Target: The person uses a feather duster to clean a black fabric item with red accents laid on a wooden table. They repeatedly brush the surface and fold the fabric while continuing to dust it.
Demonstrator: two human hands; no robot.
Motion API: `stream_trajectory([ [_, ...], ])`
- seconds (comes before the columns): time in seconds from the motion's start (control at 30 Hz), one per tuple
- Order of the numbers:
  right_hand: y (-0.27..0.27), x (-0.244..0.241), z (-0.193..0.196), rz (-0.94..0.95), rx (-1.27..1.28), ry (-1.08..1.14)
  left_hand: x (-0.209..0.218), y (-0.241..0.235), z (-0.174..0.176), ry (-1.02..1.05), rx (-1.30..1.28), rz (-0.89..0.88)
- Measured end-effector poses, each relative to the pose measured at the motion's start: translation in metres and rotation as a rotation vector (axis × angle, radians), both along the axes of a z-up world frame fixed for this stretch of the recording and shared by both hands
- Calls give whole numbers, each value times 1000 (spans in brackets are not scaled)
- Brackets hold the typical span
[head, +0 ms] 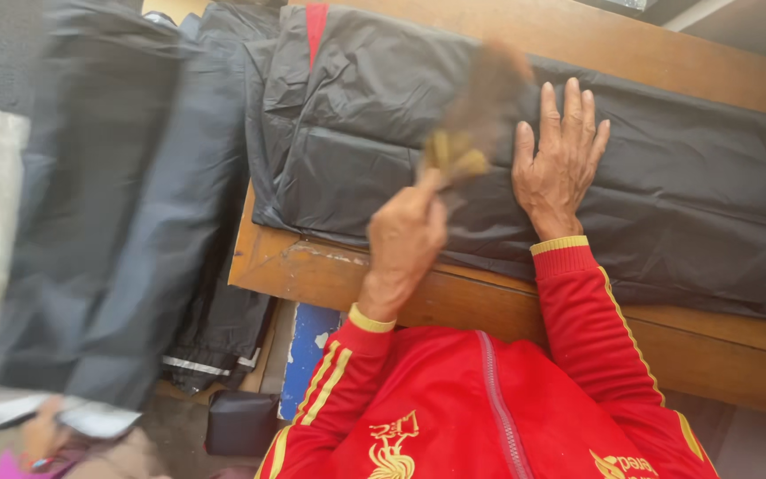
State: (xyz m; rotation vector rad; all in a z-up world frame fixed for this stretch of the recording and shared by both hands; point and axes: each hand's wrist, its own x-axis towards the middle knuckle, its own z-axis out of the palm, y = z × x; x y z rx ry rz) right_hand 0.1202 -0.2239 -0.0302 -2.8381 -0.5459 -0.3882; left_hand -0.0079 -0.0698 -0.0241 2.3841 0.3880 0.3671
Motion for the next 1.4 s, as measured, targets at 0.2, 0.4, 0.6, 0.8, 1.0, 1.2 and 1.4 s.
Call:
stream_trajectory([
  [0.2,1,-1,5,-23,31,-10,-17,95,23,1,153,294],
  [0.4,-7,-15,16,75,288,-156,-4,34,44,-65,-239,141],
  [0.6,-19,-116,39,160,513,168,6,-69,40,-244,-549,-97],
  [0.8,-90,-135,26,10,1353,711,9,-104,26,-288,-477,-620],
  [1.0,-119,-143,40,-225,1485,636,27,-65,34,-294,-17,-824],
  [1.2,-205,-152,28,-113,899,704,19,-42,19,-254,270,-857],
  [1.4,-224,-166,48,-237,1125,924,13,-42,17,-108,296,-937],
])
